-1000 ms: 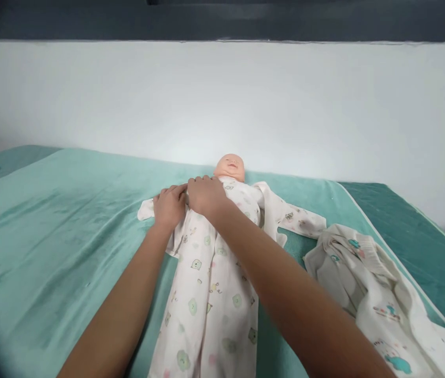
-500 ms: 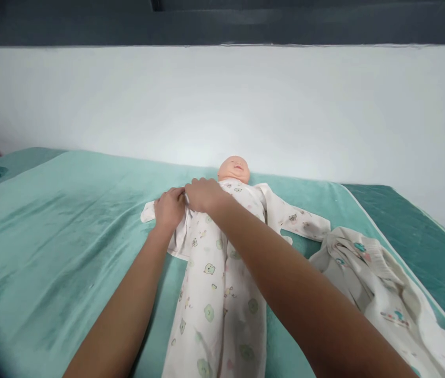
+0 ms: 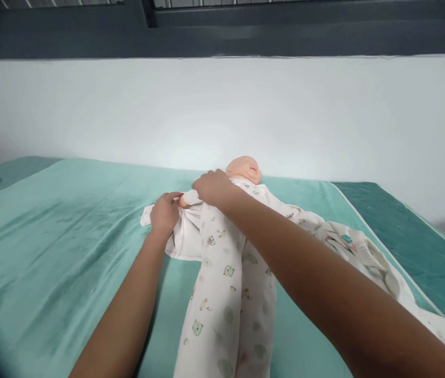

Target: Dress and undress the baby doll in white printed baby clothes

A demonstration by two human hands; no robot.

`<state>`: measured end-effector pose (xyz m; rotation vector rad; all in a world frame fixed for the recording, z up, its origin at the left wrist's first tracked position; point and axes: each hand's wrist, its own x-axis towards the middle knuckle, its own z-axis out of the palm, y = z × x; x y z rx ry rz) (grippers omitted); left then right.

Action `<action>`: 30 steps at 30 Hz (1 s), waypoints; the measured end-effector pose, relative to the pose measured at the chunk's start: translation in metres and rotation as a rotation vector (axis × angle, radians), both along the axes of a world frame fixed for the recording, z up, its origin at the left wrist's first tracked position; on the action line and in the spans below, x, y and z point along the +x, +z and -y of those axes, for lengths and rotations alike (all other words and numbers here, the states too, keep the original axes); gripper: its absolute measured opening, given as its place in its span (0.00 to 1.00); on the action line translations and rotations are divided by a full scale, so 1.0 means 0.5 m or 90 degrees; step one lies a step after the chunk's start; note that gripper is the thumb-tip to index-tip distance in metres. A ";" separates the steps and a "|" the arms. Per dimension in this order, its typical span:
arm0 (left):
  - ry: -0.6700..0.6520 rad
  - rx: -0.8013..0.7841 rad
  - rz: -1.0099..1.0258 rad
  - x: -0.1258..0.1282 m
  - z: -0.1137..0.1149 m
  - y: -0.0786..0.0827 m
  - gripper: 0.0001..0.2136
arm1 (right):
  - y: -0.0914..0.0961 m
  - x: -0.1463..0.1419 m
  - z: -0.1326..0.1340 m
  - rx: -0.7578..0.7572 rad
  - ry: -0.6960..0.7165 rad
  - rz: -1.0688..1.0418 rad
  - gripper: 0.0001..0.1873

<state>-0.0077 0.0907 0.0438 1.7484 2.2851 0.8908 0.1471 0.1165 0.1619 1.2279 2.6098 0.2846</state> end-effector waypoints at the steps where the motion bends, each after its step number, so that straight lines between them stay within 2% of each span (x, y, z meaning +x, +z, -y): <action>1: 0.003 -0.011 -0.002 -0.002 0.000 -0.002 0.21 | 0.009 0.009 0.005 0.008 -0.010 0.007 0.12; 4: 0.007 -0.039 -0.007 -0.006 0.004 -0.004 0.20 | 0.028 0.028 0.015 0.026 -0.025 0.022 0.12; 7: 0.001 -0.043 -0.023 -0.002 0.010 -0.001 0.19 | 0.029 0.033 0.019 0.038 -0.028 0.016 0.12; 14: -0.061 -0.002 -0.136 0.015 0.005 0.007 0.17 | -0.032 -0.022 0.005 0.005 0.004 -0.077 0.12; 18: -0.004 -0.030 -0.147 0.008 -0.003 0.002 0.13 | -0.045 -0.028 -0.012 -0.082 -0.005 -0.164 0.15; 21: 0.050 -0.040 -0.156 0.003 -0.006 -0.004 0.14 | -0.042 0.025 -0.017 -0.138 -0.027 -0.319 0.21; 24: 0.064 -0.038 -0.170 0.003 -0.006 -0.009 0.14 | -0.065 0.121 0.003 -0.109 -0.097 -0.521 0.23; 27: 0.052 -0.037 -0.181 0.006 -0.005 -0.012 0.14 | -0.133 0.225 0.044 0.007 -0.203 -0.677 0.25; 30: 0.035 -0.044 -0.190 0.010 -0.005 -0.017 0.17 | -0.207 0.300 0.078 0.137 -0.266 -0.626 0.24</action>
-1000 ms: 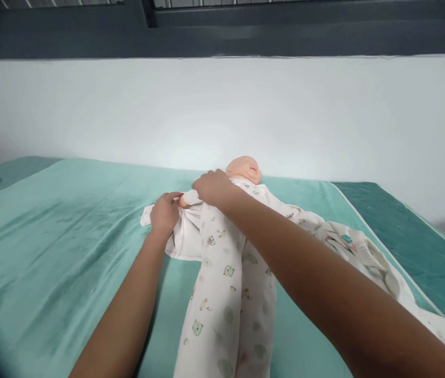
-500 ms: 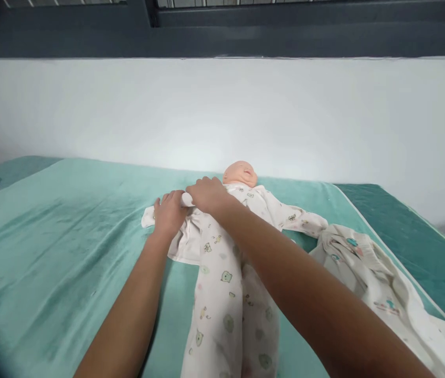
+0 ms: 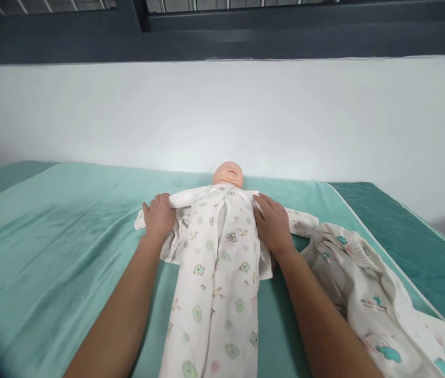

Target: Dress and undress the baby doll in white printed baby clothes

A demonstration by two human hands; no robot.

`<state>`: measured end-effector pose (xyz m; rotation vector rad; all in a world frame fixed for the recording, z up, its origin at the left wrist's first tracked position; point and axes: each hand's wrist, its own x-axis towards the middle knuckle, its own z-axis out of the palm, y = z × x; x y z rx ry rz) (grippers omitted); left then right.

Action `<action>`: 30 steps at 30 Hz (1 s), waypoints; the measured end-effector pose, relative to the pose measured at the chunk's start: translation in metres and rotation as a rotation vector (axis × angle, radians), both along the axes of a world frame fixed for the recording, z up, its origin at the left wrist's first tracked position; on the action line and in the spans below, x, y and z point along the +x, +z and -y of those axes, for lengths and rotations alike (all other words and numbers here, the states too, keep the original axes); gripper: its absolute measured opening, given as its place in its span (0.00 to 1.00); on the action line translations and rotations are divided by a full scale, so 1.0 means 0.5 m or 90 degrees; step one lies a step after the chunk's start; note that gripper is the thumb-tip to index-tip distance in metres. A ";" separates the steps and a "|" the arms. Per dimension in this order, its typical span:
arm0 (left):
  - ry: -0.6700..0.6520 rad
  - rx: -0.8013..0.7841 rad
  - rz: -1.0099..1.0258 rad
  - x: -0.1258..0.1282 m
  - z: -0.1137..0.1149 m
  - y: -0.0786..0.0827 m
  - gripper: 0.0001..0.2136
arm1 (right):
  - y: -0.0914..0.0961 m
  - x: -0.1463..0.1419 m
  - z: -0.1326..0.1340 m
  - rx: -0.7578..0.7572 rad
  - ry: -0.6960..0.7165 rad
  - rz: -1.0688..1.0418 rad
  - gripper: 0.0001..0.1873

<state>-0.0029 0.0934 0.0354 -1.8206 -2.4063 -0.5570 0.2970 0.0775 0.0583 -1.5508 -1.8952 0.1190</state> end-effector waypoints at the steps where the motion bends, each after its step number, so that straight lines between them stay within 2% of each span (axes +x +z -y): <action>1: -0.003 -0.003 0.001 0.001 0.000 -0.002 0.19 | -0.017 0.015 0.006 0.002 -0.033 0.037 0.25; 3: -0.008 0.000 0.006 0.002 0.003 -0.004 0.23 | -0.033 0.034 0.007 0.004 -0.060 0.058 0.28; 5: -0.023 0.020 0.011 0.006 0.012 0.000 0.28 | -0.034 0.042 0.000 0.009 -0.069 -0.007 0.27; 7: -0.075 0.069 0.016 0.018 0.029 0.018 0.30 | -0.029 0.048 -0.010 0.014 -0.091 -0.085 0.25; 11: -0.277 0.171 0.098 0.091 0.068 0.095 0.25 | -0.025 0.054 -0.021 -0.010 -0.123 -0.113 0.24; 14: -0.474 0.083 0.141 0.182 0.073 0.158 0.19 | -0.025 0.053 -0.017 -0.018 -0.124 -0.099 0.25; 16: -0.556 0.013 0.029 0.243 0.058 0.189 0.16 | -0.022 0.052 -0.014 -0.023 -0.124 -0.083 0.25; 19: -0.558 -0.145 -0.142 0.318 0.017 0.213 0.15 | -0.018 0.051 -0.010 -0.038 -0.134 -0.053 0.25; 22: -0.535 -0.277 -0.209 0.369 -0.025 0.211 0.11 | -0.012 0.051 -0.008 -0.056 -0.142 -0.029 0.26; 30: -0.498 -0.349 -0.267 0.445 -0.082 0.178 0.17 | -0.007 0.057 -0.014 -0.091 -0.132 0.032 0.24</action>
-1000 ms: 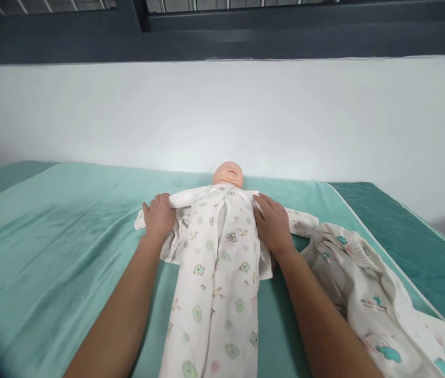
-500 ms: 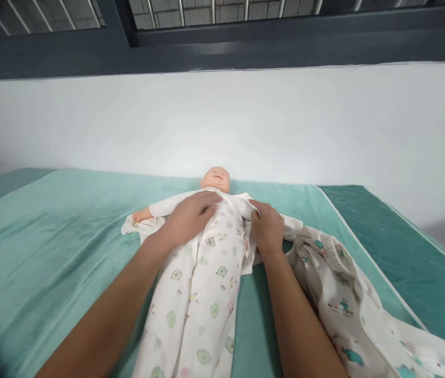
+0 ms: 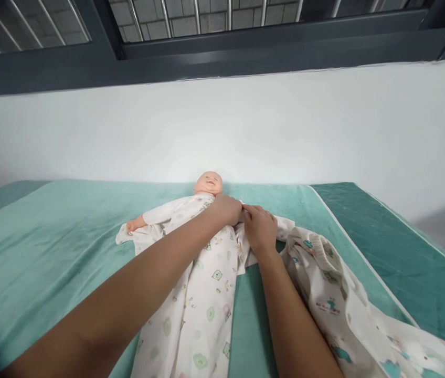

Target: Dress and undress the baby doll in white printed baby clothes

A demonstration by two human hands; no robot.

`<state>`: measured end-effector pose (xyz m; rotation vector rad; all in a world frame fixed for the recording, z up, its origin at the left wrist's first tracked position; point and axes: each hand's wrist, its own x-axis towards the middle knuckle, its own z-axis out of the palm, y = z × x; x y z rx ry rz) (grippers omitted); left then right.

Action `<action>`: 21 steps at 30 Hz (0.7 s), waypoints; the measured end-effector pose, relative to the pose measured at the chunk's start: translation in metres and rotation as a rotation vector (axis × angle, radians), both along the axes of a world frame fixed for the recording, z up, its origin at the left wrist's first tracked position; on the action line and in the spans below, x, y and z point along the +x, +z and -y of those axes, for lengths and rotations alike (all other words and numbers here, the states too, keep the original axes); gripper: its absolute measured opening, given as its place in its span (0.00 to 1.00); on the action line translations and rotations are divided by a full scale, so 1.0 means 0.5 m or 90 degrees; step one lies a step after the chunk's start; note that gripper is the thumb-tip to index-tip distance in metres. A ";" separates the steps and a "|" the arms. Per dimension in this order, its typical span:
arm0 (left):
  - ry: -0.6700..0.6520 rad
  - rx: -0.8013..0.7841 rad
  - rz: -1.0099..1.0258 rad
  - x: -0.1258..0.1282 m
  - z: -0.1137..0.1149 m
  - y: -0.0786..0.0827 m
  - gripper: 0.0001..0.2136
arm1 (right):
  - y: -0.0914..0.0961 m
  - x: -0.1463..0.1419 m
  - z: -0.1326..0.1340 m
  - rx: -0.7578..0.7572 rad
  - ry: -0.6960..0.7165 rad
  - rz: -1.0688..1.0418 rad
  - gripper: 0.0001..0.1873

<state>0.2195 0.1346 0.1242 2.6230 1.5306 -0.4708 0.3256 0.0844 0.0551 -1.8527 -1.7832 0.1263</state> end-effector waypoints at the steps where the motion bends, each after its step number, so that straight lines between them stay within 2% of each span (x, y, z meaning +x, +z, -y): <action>1: 0.008 -0.003 -0.009 0.004 -0.003 0.000 0.17 | -0.001 0.002 -0.001 -0.004 0.002 0.001 0.24; 6: 0.019 0.004 -0.026 -0.003 -0.005 0.012 0.18 | -0.003 0.013 -0.007 -0.010 0.020 -0.063 0.26; 13: 0.032 0.061 -0.024 -0.053 0.012 0.052 0.18 | -0.006 0.031 -0.017 -0.015 -0.010 -0.196 0.25; 16: 0.055 0.096 -0.015 -0.074 0.018 0.068 0.20 | -0.012 0.041 -0.025 0.003 0.002 -0.267 0.24; 18: 0.072 0.115 -0.013 -0.087 0.023 0.079 0.21 | -0.015 0.047 -0.030 0.021 0.013 -0.328 0.23; 21: 0.085 0.134 -0.012 -0.105 0.032 0.092 0.21 | -0.021 0.055 -0.036 0.035 0.000 -0.509 0.19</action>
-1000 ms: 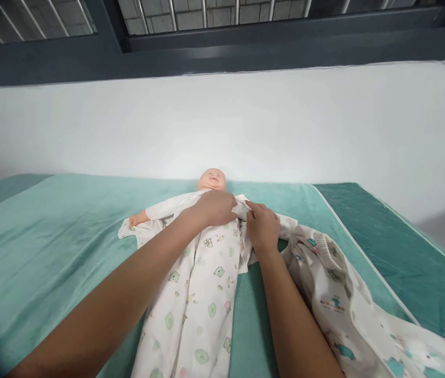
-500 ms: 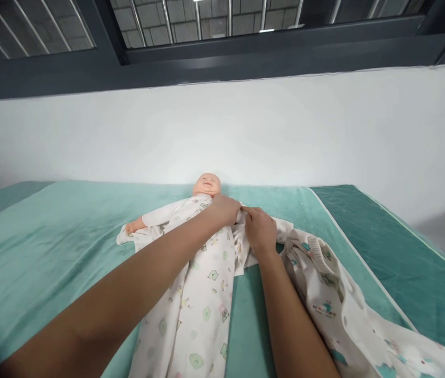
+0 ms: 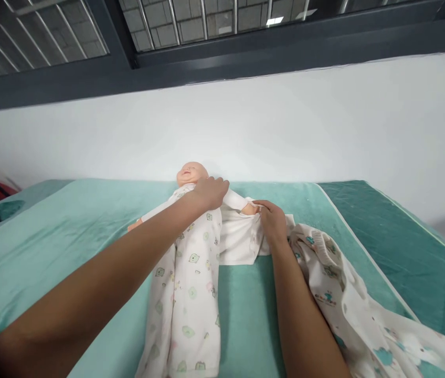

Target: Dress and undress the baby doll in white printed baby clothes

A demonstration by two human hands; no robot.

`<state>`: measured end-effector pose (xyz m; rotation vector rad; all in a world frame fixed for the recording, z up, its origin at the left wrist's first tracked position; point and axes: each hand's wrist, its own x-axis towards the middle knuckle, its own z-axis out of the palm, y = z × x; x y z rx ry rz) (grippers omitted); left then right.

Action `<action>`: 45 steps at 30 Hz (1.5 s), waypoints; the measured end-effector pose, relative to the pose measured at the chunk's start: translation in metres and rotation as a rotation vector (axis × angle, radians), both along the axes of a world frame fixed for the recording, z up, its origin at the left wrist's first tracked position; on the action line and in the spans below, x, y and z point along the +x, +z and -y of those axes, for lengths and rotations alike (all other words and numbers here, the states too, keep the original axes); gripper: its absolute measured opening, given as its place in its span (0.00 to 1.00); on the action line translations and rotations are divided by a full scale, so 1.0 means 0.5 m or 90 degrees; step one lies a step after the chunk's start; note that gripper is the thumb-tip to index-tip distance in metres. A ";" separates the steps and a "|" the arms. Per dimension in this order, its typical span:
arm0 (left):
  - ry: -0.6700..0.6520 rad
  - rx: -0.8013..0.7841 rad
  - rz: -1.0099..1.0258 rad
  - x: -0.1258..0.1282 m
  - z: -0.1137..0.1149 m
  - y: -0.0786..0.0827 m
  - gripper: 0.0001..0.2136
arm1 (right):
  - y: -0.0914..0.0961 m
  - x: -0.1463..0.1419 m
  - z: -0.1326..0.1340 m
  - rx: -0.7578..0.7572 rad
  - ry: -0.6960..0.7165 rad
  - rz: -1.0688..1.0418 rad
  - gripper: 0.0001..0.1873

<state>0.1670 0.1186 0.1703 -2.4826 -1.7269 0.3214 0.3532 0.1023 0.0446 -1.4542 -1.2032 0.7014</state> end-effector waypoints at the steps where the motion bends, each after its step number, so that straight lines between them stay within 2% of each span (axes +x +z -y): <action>1: 0.003 0.005 0.000 -0.005 0.003 0.004 0.21 | -0.002 0.002 -0.001 -0.003 -0.009 -0.064 0.19; 4: 0.009 0.016 0.003 -0.014 0.009 0.009 0.22 | -0.006 0.004 -0.004 -0.010 -0.044 -0.180 0.20; 7: 0.006 0.011 0.022 -0.008 0.008 0.001 0.22 | -0.006 0.007 -0.006 -0.003 -0.048 -0.286 0.21; 11: 0.000 -0.018 0.040 0.021 0.003 -0.033 0.23 | -0.001 0.015 -0.011 0.057 -0.047 -0.508 0.17; 14: -0.009 -0.040 0.052 0.045 0.006 -0.058 0.22 | 0.005 0.015 -0.016 0.074 -0.092 -0.544 0.14; 16: -0.024 -0.047 0.067 0.052 0.015 -0.065 0.20 | 0.009 0.009 -0.018 0.088 -0.126 -0.516 0.12; 18: -0.047 -0.046 0.086 0.043 0.029 -0.064 0.18 | 0.010 0.000 -0.017 0.120 -0.163 -0.429 0.09; 21: -0.071 -0.013 0.206 -0.007 0.056 -0.058 0.16 | 0.009 -0.015 -0.011 0.148 -0.182 -0.185 0.10; 23: -0.048 0.038 0.355 -0.062 0.072 -0.064 0.16 | 0.007 -0.029 -0.005 0.153 -0.146 0.019 0.13; 26: 0.040 0.120 0.580 -0.151 0.089 -0.095 0.16 | 0.007 -0.061 0.005 0.150 -0.046 0.268 0.17; 29: 0.144 0.108 0.793 -0.212 0.096 -0.138 0.17 | 0.006 -0.085 0.012 0.121 0.061 0.408 0.20; 32: 0.204 0.073 0.892 -0.234 0.096 -0.167 0.18 | -0.001 -0.085 0.011 0.082 0.092 0.494 0.23; 35: 0.195 0.054 0.924 -0.236 0.094 -0.177 0.18 | -0.006 -0.078 0.007 0.072 0.057 0.522 0.25; 38: 0.202 0.043 0.952 -0.238 0.092 -0.181 0.18 | 0.004 -0.096 0.016 0.131 0.070 0.436 0.23; 42: 0.173 0.054 0.967 -0.244 0.092 -0.191 0.16 | 0.033 -0.158 0.051 0.150 0.218 0.201 0.18; 45: 0.096 0.105 0.936 -0.245 0.094 -0.196 0.12 | 0.047 -0.191 0.071 0.111 0.307 0.121 0.21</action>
